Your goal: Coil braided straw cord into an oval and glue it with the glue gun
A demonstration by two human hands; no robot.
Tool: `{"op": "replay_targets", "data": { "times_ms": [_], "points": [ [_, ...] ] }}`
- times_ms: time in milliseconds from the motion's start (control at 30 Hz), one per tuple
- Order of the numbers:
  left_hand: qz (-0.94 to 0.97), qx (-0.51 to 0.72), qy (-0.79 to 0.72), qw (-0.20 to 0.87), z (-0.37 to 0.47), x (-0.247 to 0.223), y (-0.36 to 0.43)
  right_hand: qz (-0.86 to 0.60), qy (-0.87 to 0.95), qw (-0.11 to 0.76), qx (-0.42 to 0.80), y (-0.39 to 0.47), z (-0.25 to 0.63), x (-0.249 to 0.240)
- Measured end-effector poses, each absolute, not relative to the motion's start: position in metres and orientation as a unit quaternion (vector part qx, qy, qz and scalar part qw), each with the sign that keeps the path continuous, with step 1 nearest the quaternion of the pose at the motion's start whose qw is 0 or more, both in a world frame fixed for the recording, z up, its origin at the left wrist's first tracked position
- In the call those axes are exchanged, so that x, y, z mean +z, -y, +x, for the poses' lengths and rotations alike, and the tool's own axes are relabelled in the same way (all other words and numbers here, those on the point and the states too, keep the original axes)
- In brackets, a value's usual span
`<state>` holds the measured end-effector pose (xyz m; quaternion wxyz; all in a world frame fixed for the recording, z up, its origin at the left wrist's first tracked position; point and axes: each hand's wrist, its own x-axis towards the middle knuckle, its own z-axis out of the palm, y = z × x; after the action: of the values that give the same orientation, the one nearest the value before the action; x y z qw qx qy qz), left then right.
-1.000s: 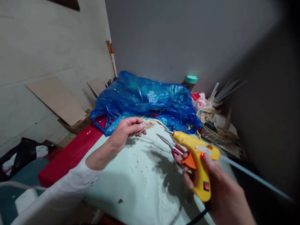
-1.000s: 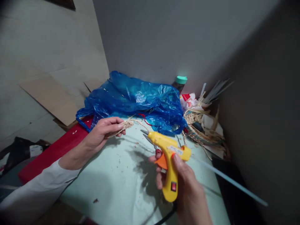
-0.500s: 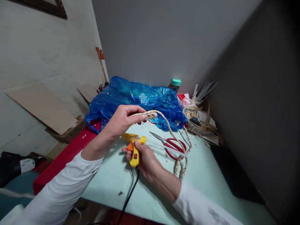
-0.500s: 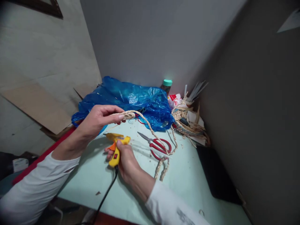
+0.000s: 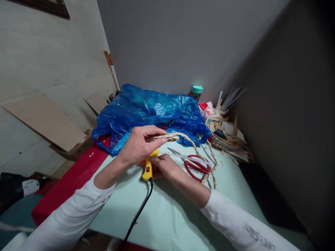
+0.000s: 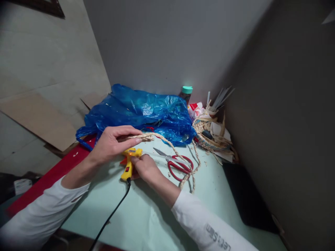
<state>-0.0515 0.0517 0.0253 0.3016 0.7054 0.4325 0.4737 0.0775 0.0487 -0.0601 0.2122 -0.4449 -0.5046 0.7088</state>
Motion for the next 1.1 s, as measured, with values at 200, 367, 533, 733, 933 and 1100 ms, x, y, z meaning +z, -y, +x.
{"op": "replay_targets", "data": {
  "times_ms": [200,367,533,733,933,1100],
  "points": [
    [0.755,0.513,-0.388,0.129,-0.042,0.020,-0.051,-0.431,0.689,0.249,0.527,-0.027,0.108,-0.048],
    [0.775,0.463,-0.404,0.147,-0.047,0.018,-0.052,-0.414,0.734,0.480,0.243,-0.005,0.158,-0.008],
    [0.786,0.436,-0.394,0.195,-0.045,0.020,-0.047,-0.368,0.837,0.395,-0.088,-0.025,0.190,0.004],
    [0.791,0.399,-0.400,0.237,-0.041,0.020,-0.043,-0.317,0.857,0.407,0.000,-0.035,0.195,-0.006],
    [0.761,0.386,-0.437,0.286,-0.038,0.012,-0.041,-0.349,0.850,0.394,-0.013,-0.025,0.198,-0.006],
    [0.731,0.388,-0.465,0.315,-0.038,0.009,-0.039,-0.338,0.851,0.403,-0.010,-0.021,0.199,-0.010]
  ]
}}
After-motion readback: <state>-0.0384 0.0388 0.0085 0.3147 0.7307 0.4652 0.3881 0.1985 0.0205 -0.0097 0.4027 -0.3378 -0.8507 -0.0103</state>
